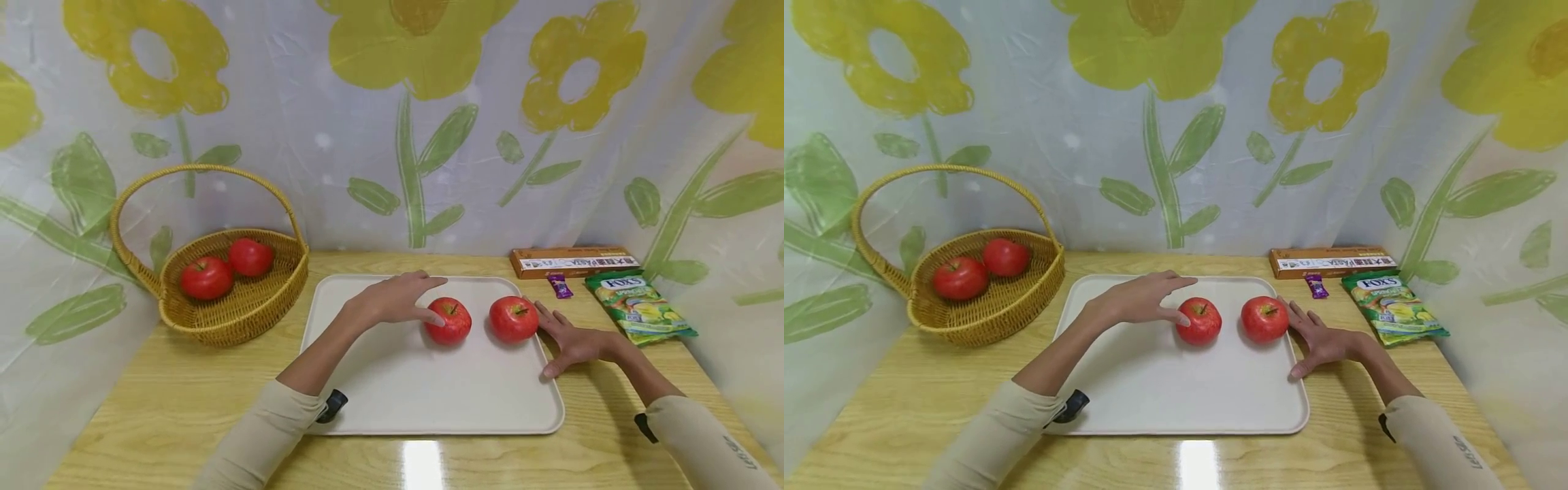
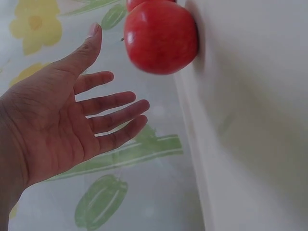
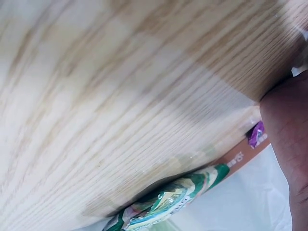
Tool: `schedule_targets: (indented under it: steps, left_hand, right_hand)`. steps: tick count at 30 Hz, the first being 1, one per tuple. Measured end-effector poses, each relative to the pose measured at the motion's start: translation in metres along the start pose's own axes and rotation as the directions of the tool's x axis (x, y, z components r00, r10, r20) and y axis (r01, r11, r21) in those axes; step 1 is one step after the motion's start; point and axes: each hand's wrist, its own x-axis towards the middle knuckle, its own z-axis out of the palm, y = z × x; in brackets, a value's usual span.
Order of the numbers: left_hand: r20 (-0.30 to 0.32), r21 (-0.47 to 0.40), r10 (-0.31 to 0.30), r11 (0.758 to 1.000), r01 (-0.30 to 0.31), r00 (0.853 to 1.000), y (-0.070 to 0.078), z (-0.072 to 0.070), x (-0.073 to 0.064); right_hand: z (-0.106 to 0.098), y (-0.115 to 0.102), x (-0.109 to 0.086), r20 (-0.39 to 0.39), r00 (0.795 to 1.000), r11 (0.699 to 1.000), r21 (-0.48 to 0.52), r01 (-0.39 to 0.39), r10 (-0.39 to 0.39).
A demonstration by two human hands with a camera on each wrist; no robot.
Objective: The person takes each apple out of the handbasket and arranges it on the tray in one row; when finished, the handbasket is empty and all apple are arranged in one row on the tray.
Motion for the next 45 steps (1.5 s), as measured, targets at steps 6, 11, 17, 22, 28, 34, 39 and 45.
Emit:
schedule_targets:
  steps: [6, 11, 17, 22, 28, 34, 39, 45]
  left_hand:
    - [-0.045, 0.014, 0.017, 1.000, -0.016, 0.999, -0.008, -0.015, -0.017]
    - [-0.086, 0.049, 0.012, 0.999, -0.008, 0.996, -0.020, -0.032, -0.033]
    - [-0.107, 0.032, -0.027, 0.999, 0.031, 0.994, -0.037, -0.053, -0.056]
    - [-0.135, 0.032, -0.052, 0.998, 0.057, 0.990, -0.050, -0.076, -0.074]
    - [-0.179, 0.035, -0.071, 0.996, 0.079, 0.981, -0.067, -0.100, -0.095]
    - [-0.216, 0.026, -0.092, 0.995, 0.100, 0.972, -0.089, -0.116, -0.112]
    - [-0.233, 0.037, -0.100, 0.993, 0.112, 0.967, -0.111, -0.123, -0.118]
    - [-0.207, 0.027, -0.154, 0.986, 0.163, 0.966, -0.144, -0.131, -0.118]
  right_hand:
    - [0.001, 0.000, 0.001, -0.011, 1.000, 1.000, -0.028, 0.007, -0.008]
    - [0.000, 0.001, -0.001, -0.012, 1.000, 0.999, -0.042, 0.008, -0.008]
    - [0.002, 0.003, 0.000, -0.013, 1.000, 1.000, -0.025, 0.014, -0.014]
    - [0.002, 0.003, -0.002, -0.025, 1.000, 0.999, -0.045, 0.006, -0.007]
    - [0.002, 0.003, -0.001, -0.020, 1.000, 0.999, -0.034, 0.018, -0.019]
    - [0.003, 0.001, -0.002, -0.007, 1.000, 1.000, -0.018, -0.003, 0.003]
    - [0.002, -0.002, -0.003, -0.012, 1.000, 1.000, -0.028, -0.009, 0.009]
    - [0.001, -0.001, -0.003, -0.010, 1.000, 1.000, -0.026, -0.006, 0.005]
